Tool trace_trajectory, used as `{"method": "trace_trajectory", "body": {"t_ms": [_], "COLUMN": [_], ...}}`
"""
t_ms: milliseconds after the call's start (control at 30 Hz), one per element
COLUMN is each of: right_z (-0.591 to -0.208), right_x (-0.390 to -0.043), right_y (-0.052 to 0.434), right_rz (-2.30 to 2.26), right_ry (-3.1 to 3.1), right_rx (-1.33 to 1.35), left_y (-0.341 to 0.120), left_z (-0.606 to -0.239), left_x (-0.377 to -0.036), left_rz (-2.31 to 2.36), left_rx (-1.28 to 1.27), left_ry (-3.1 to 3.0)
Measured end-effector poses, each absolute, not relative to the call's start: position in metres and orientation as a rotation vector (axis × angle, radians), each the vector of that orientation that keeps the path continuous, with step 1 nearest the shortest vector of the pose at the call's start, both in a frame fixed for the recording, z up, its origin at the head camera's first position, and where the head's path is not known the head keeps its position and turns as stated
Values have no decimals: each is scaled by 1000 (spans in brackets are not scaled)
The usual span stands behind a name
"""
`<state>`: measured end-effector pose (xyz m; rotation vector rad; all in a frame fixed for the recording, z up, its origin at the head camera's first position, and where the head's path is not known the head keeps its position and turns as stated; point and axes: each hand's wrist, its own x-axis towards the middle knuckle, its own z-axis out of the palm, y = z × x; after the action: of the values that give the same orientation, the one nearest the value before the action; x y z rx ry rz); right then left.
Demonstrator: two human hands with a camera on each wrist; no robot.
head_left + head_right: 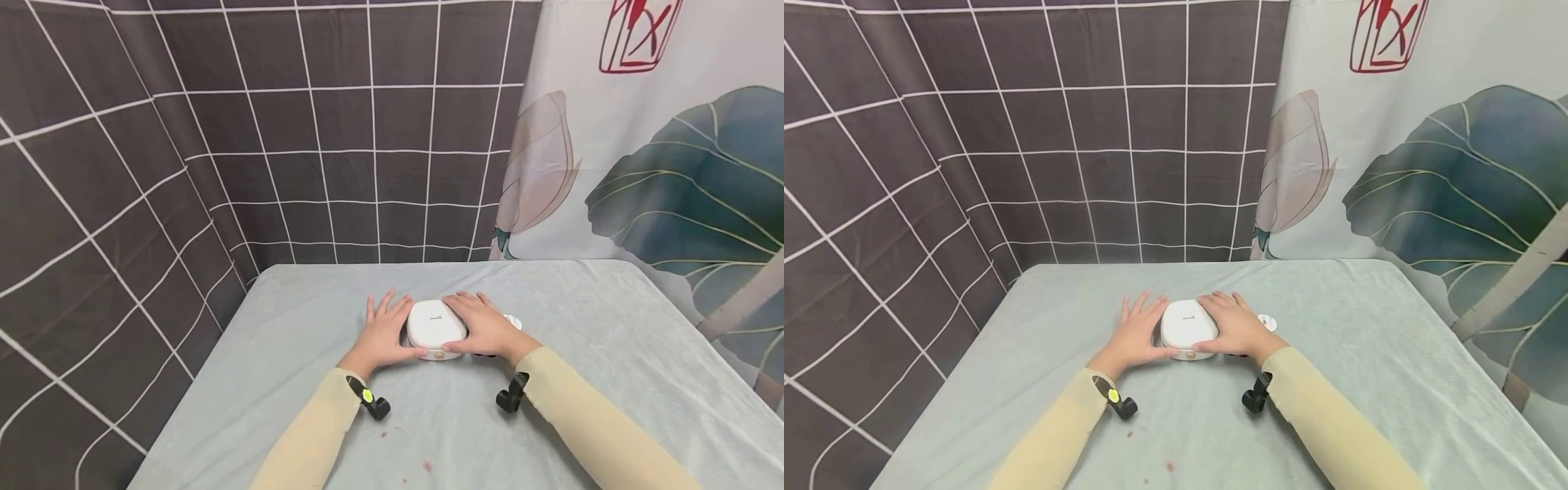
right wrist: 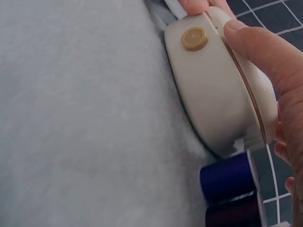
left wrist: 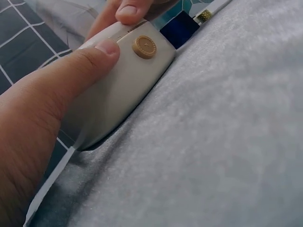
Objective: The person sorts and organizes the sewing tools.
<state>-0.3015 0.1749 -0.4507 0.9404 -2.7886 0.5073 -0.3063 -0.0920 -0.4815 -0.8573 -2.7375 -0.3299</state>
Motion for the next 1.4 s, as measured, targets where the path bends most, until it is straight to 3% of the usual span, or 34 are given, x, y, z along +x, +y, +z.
{"method": "trace_trajectory", "body": {"t_ms": [667,1400], "right_z": [-445,-452], "right_x": [-317,-323], "right_y": [161,154], "right_rz": [435,507], "right_ry": [-2623,-2603], "right_rx": [1243,1210], "left_y": [-87,-88], "left_z": [-484,-484], "left_x": [-306,-303], "left_rz": [-340,-246], "left_rx": [-822,-762], "left_ry": [-2813,-2850]}}
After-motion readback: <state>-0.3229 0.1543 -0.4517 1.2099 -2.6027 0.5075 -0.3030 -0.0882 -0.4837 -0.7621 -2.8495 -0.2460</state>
